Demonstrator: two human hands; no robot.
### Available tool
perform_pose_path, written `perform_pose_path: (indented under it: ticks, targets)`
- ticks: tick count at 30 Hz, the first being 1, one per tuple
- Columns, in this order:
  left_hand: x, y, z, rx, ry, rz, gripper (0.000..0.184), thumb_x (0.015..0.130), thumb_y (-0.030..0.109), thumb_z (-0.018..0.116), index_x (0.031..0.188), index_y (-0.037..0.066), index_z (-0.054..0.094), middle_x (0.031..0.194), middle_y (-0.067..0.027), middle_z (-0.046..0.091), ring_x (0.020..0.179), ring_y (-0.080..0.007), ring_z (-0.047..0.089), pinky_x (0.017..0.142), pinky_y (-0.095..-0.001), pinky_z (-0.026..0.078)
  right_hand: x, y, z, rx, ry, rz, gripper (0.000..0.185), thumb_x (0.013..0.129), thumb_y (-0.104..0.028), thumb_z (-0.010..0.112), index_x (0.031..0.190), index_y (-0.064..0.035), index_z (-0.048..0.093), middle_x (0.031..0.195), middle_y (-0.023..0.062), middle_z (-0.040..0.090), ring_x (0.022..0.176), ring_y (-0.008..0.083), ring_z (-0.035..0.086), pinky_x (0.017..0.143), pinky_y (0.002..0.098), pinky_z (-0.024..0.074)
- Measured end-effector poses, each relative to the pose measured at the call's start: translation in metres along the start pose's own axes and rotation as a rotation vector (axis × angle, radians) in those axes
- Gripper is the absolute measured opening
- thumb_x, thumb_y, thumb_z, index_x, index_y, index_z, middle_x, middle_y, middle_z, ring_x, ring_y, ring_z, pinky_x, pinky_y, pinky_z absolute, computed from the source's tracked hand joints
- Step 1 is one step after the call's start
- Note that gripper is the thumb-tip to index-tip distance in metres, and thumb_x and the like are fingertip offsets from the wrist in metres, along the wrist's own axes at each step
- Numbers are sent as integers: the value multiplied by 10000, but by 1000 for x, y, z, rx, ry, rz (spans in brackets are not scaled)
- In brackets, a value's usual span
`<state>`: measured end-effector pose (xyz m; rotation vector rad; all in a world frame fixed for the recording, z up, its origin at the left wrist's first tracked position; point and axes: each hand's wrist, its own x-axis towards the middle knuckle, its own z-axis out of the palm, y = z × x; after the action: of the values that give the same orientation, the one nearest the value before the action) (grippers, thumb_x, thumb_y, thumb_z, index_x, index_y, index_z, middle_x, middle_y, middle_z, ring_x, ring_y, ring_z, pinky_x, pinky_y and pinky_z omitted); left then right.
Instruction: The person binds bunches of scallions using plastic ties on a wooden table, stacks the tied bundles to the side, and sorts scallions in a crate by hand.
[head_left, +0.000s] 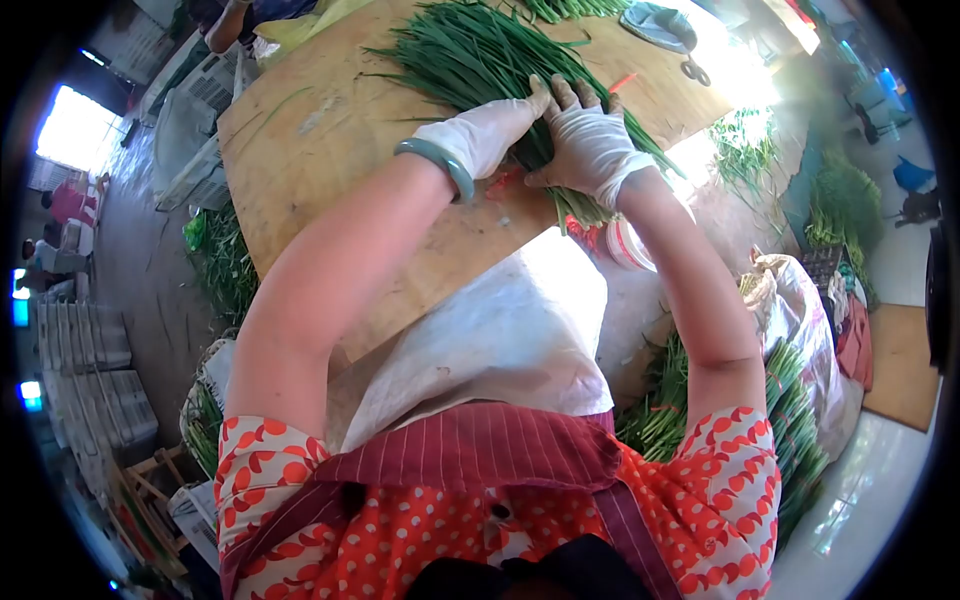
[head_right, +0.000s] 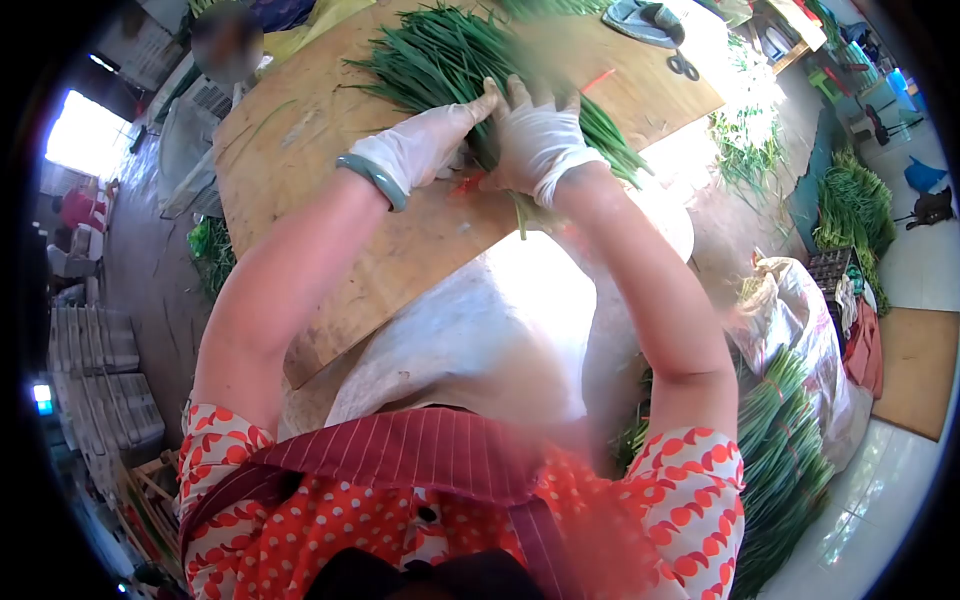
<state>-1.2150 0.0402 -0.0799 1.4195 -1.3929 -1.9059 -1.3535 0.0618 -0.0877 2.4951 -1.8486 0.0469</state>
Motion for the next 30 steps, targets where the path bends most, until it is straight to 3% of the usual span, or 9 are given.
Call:
perform_pose_path:
  ticks: [3, 5, 6, 11, 14, 19, 21, 24, 30]
  targets:
    - [12, -5, -17, 134, -26, 5, 586, 860, 605, 439, 1156, 108, 528, 1078, -107, 595, 910, -232, 559, 784, -379, 405, -3, -5, 2, -86, 100, 0, 975, 614, -464, 751, 1400, -121, 288, 1413, 160, 315, 1308, 366, 274, 1052, 587, 157]
    - [18, -7, -23, 144, -29, -14, 579, 850, 612, 452, 1085, 93, 558, 972, -99, 616, 834, -220, 570, 760, -360, 403, -12, -7, -19, -166, 165, -14, 632, 695, -348, 709, 1253, -129, 509, 1318, 113, 448, 1217, 331, 398, 1035, 537, 235]
    - [16, -7, -22, 177, 5, -44, 565, 859, 603, 444, 1018, 79, 580, 869, -75, 613, 779, -214, 569, 719, -339, 408, -22, -9, -30, -54, 294, -20, 330, 745, -250, 666, 1048, -121, 635, 1125, 65, 584, 1072, 282, 509, 985, 465, 313]
    - [26, -9, -29, 360, -139, 52, 546, 911, 529, 380, 1070, 46, 579, 985, -100, 626, 869, -247, 581, 707, -362, 434, -31, 4, -8, 483, 179, -447, 185, 723, -166, 636, 901, -118, 656, 864, 61, 627, 918, 248, 562, 895, 369, 376]
    - [18, 3, -24, 551, -24, -34, 594, 920, 495, 376, 1257, 17, 479, 1266, -153, 517, 1101, -316, 529, 815, -410, 431, -40, 7, 11, 2, -13, -620, 150, 684, -96, 581, 821, -121, 636, 767, 62, 595, 844, 263, 557, 878, 370, 378]
    - [13, 3, -13, 410, -4, -55, 563, 919, 474, 396, 1242, 22, 492, 1219, -154, 542, 1048, -304, 550, 816, -410, 431, -36, -16, 28, -360, -13, -543, 88, 735, -114, 529, 783, -136, 600, 778, 39, 588, 773, 240, 552, 878, 382, 369]
    - [19, 1, -15, 353, 20, -120, 540, 918, 459, 413, 1227, 25, 504, 1174, -146, 570, 999, -287, 568, 800, -401, 437, -19, -32, 38, -258, 436, -653, 71, 691, -90, 533, 683, -49, 590, 620, 124, 574, 631, 263, 558, 588, 360, 425]
    - [31, -6, -21, 248, -22, -116, 426, 907, 381, 476, 1109, 17, 564, 944, -74, 611, 779, -178, 549, 691, -328, 454, 7, -42, 83, -286, 517, -589, 163, 724, -112, 528, 799, -17, 637, 670, 122, 615, 674, 263, 581, 642, 369, 441]
    - [29, -10, -23, 311, 14, -18, 429, 899, 395, 490, 1042, 1, 584, 906, -78, 602, 744, -181, 523, 650, -331, 432, 26, -42, 107, -237, 393, -606, 207, 717, -104, 532, 839, 9, 655, 797, 138, 643, 720, 280, 602, 696, 362, 451]
